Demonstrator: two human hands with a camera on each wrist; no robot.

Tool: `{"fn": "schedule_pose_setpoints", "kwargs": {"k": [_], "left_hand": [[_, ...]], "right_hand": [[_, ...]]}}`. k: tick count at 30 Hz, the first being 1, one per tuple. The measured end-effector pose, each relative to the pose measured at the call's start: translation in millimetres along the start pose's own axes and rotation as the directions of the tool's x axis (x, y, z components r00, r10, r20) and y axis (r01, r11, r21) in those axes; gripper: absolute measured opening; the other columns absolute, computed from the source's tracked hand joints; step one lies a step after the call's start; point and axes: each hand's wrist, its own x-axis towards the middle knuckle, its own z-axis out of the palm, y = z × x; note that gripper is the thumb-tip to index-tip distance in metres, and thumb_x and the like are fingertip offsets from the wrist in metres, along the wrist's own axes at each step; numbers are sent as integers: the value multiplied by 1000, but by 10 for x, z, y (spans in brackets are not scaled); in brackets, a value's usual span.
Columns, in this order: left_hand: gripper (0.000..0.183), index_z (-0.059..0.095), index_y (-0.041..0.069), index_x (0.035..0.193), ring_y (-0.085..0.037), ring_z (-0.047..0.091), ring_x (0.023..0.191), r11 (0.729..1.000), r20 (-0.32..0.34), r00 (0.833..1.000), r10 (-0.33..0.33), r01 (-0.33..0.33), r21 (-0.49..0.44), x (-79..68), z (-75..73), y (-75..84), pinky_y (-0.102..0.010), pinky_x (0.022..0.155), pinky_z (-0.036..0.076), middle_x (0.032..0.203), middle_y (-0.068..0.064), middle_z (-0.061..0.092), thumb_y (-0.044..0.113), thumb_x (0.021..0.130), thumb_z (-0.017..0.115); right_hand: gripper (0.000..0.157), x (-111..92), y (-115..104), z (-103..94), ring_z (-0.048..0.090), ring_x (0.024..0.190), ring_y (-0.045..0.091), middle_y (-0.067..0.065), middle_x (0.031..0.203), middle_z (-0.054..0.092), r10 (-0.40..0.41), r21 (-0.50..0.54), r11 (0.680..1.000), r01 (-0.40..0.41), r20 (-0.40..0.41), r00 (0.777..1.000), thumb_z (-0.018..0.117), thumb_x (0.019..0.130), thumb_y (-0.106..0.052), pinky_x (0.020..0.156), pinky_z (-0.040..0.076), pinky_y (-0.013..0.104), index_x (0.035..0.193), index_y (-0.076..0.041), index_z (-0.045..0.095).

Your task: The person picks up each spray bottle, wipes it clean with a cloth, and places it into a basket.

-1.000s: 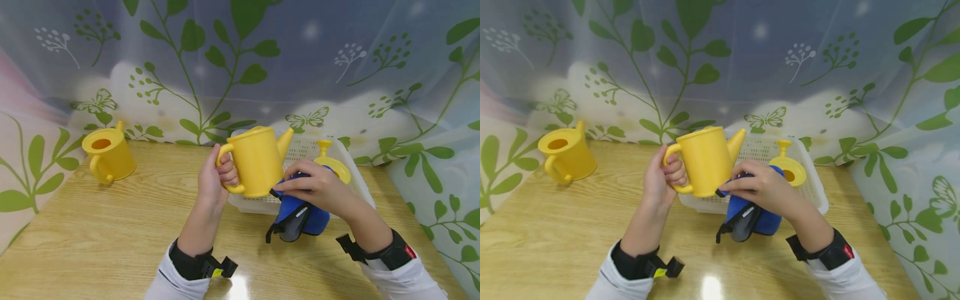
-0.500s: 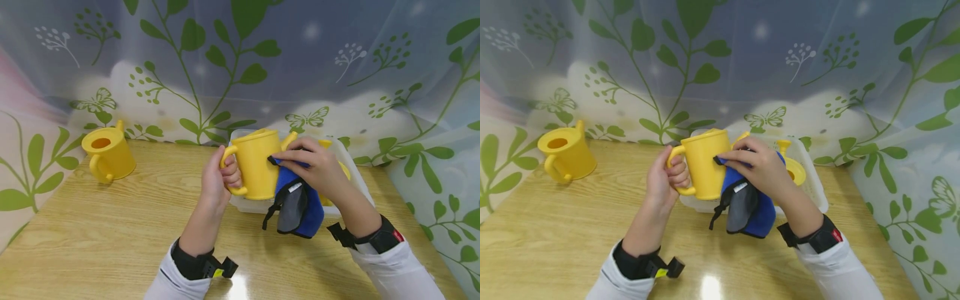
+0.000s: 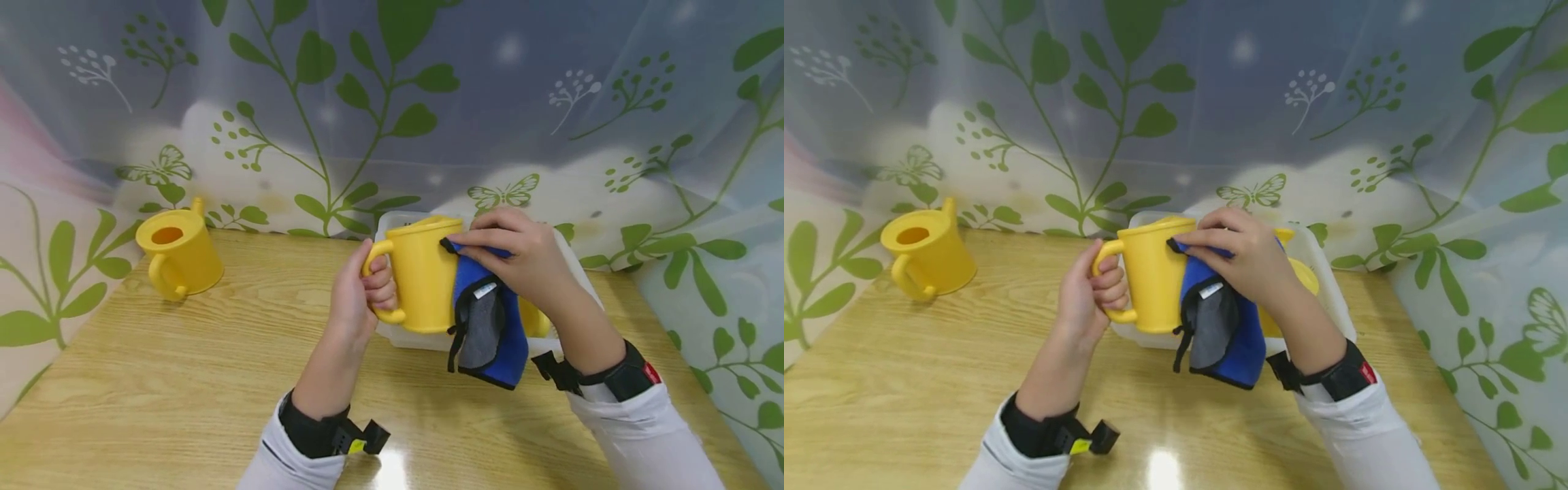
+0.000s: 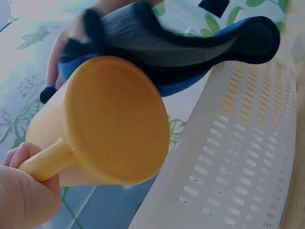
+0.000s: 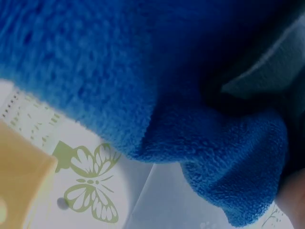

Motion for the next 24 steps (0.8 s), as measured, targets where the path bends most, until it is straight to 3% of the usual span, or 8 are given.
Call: {"fn": "schedule_pose_setpoints", "kwargs": {"k": [5, 9, 14, 20, 24], "left_hand": [[42, 32, 19, 59, -4, 14, 39, 1000, 0, 1000, 25, -25, -13, -1, -22, 37, -18, 43, 10, 41, 14, 28, 35, 99, 31], [43, 33, 20, 59, -3, 18, 38, 999, -6, 999, 43, -43, -10, -1, -38, 58, -18, 42, 12, 41, 14, 28, 35, 99, 31], [43, 33, 20, 58, -4, 16, 38, 998, -17, 998, 65, -65, -4, 5, -57, 79, -18, 42, 11, 41, 14, 28, 36, 98, 32], [43, 32, 20, 58, -4, 15, 39, 998, 6, 998, 63, -63, 7, 2, -66, 91, -19, 42, 11, 40, 14, 29, 35, 99, 29], [43, 32, 20, 58, -3, 17, 37, 998, 29, 998, 56, -56, -6, 3, -70, 100, -20, 43, 9, 40, 14, 28, 35, 99, 30]], "right_hand": [[29, -91, -47, 3, 52, 75, 15, 6, 87, 61, -92, 73, 993, 88, 45, 995, 74, 67, 0, 62, 41, 22, 94, -11, 71], [25, -190, -68, 27, 51, 77, 16, 6, 88, 61, -127, 132, 984, 119, 56, 990, 72, 72, -5, 65, 40, 23, 96, -12, 70], [16, -328, -80, 52, 50, 79, 15, 5, 91, 60, -166, 206, 968, 143, 101, 981, 65, 84, -15, 67, 40, 22, 99, -12, 69], [17, -423, -71, 25, 50, 82, 15, 5, 92, 59, -187, 270, 952, 143, 147, 971, 58, 89, -19, 71, 42, 23, 99, -10, 69], [18, -429, -57, 16, 52, 82, 16, 6, 91, 59, -186, 294, 945, 143, 125, 975, 57, 90, -20, 70, 43, 23, 99, -9, 69]]}}
